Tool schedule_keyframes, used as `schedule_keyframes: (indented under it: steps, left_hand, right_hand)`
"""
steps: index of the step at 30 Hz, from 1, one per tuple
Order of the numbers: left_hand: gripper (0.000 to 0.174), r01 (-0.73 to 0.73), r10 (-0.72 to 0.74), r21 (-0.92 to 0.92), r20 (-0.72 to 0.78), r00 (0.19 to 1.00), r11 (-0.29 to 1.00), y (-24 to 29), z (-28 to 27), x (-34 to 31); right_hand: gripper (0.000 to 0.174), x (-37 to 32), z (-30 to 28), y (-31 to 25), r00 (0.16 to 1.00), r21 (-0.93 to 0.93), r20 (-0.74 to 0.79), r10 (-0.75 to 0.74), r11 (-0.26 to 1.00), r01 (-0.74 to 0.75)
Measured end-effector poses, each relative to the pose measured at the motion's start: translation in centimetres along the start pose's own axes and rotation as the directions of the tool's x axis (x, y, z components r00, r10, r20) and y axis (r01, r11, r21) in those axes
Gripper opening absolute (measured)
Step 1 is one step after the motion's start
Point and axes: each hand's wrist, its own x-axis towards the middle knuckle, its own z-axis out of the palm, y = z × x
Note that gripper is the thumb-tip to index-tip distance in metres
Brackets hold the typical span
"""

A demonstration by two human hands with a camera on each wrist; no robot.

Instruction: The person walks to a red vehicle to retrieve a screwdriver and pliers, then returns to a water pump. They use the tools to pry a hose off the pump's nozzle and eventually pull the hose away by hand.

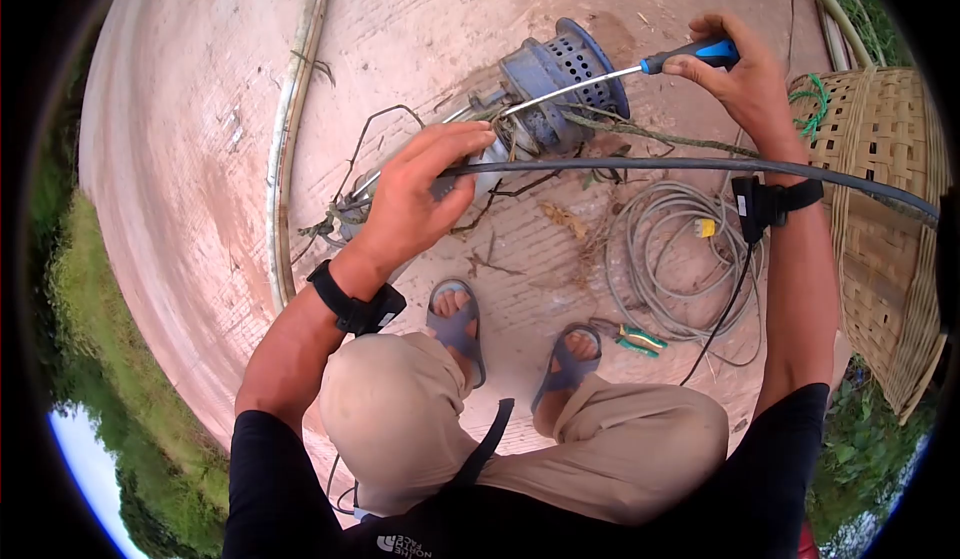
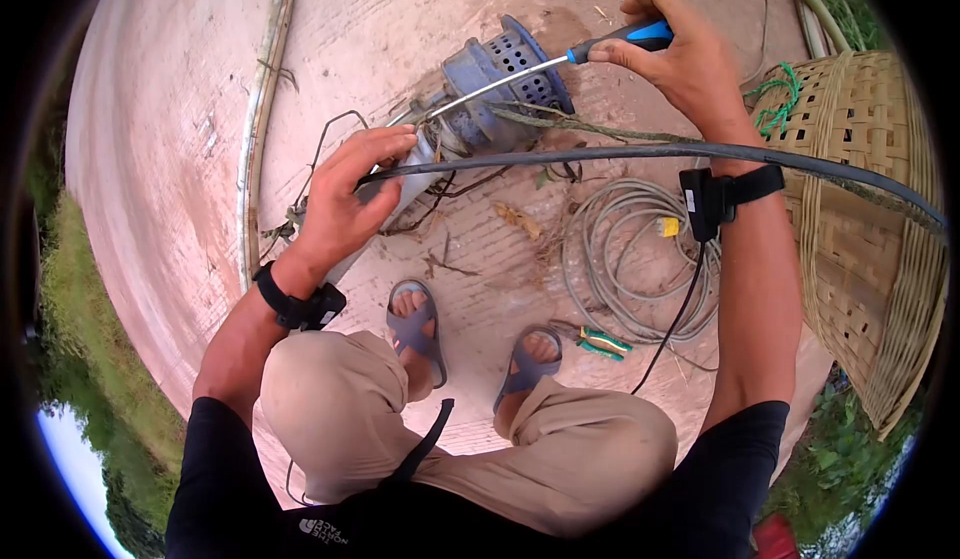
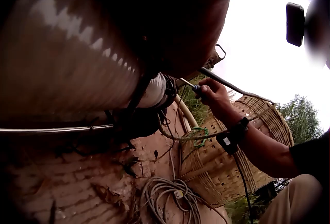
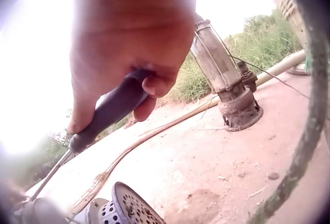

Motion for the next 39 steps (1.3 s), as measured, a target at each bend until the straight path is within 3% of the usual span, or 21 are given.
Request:
schedule_keyframes:
  steps: [3, 5, 6, 7, 9, 13, 15, 16, 17, 18, 19, 22, 27, 31, 35, 39]
  left_hand:
    - [0.045, 0.063, -0.063, -0.038, -0.001, 0.998, 0.997, 0.2, 0.1, 0.0]
    - [0.045, 0.056, -0.056, -0.042, -0.003, 0.998, 0.998, -0.1, 0.3, -0.1]
    - [0.046, 0.053, -0.054, -0.05, -0.006, 0.999, 0.997, -0.2, 0.4, -0.2]
    - [0.046, 0.046, -0.046, -0.044, -0.002, 0.999, 0.998, -0.2, 0.4, -0.2]
    - [0.047, 0.076, -0.077, -0.071, -0.009, 0.997, 0.995, 0.1, 0.5, 0.0]
    - [0.047, 0.066, -0.067, -0.033, -0.016, 0.998, 0.997, -0.1, 0.7, -0.2]
    - [0.045, 0.06, -0.06, -0.047, -0.017, 0.998, 0.997, 0.1, 0.5, 0.4]
    - [0.045, 0.04, -0.041, -0.034, -0.008, 0.999, 0.999, 0.0, 0.4, 0.5]
    - [0.045, 0.031, -0.031, -0.021, 0.002, 1.0, 0.999, 0.0, 0.4, 0.3]
    - [0.044, -0.088, 0.09, 0.092, -0.014, 0.996, 0.992, -0.5, 0.4, 0.6]
    - [0.044, -0.074, 0.075, 0.09, -0.012, 0.997, 0.993, -0.7, 0.2, 0.7]
    - [0.039, -0.28, 0.267, 0.268, 0.082, 0.96, 0.922, -0.8, -0.7, 1.7]
    - [0.037, -0.352, 0.324, 0.338, 0.138, 0.936, 0.873, -1.5, -1.0, 2.5]
    - [0.038, -0.397, 0.372, 0.308, 0.139, 0.918, 0.864, -2.3, -0.6, 4.0]
    - [0.028, -0.243, 0.218, 0.251, 0.124, 0.968, 0.937, -2.2, 0.2, 5.4]
    - [0.023, -0.098, 0.089, 0.124, 0.077, 0.993, 0.987, -1.5, 0.6, 6.6]
  right_hand:
    - [0.053, 2.2, 2.5, 2.0, 0.997, -0.04, -0.079, -0.006, 0.999, 0.003]
    - [0.058, 3.0, 4.6, 3.2, 0.988, 0.169, -0.025, 0.152, 0.975, -0.146]
    - [0.072, 3.1, 6.7, 4.7, 0.981, 0.321, -0.076, 0.178, 0.936, -0.145]
    - [0.072, 3.1, 8.2, 5.2, 0.98, 0.324, -0.086, 0.18, 0.935, -0.143]
    - [0.075, 3.5, 10.8, 5.0, 0.926, 0.494, 0.013, 0.378, 0.803, -0.335]
    - [0.068, 4.9, 14.0, 3.5, 0.904, 0.545, -0.09, 0.417, 0.781, -0.305]
    - [0.066, 5.2, 13.2, 2.3, 0.874, 0.746, -0.02, 0.485, 0.59, -0.311]
    - [0.07, 5.0, 12.6, 2.0, 0.88, 0.807, -0.077, 0.469, 0.548, -0.221]
    - [0.07, 4.6, 11.6, 1.4, 0.879, 0.805, -0.071, 0.471, 0.547, -0.228]
    - [0.071, 4.2, 10.3, 0.5, 0.887, 0.803, -0.169, 0.43, 0.582, -0.129]
    - [0.072, 3.6, 9.1, -0.4, 0.884, 0.791, -0.264, 0.386, 0.611, -0.031]
    - [0.068, 1.4, 5.1, -3.0, 0.908, 0.73, -0.306, 0.285, 0.683, 0.032]
    - [0.059, -2.1, 3.5, -4.4, 0.895, 0.676, -0.322, 0.309, 0.737, -0.011]
    - [0.057, -2.8, 4.3, -3.5, 0.844, 0.748, -0.26, 0.468, 0.65, -0.13]
    - [0.05, -2.1, 5.7, -1.5, 0.797, 0.817, -0.199, 0.571, 0.545, -0.186]
    - [0.049, -0.4, 5.9, -1.3, 0.836, 0.813, -0.196, 0.512, 0.562, -0.154]
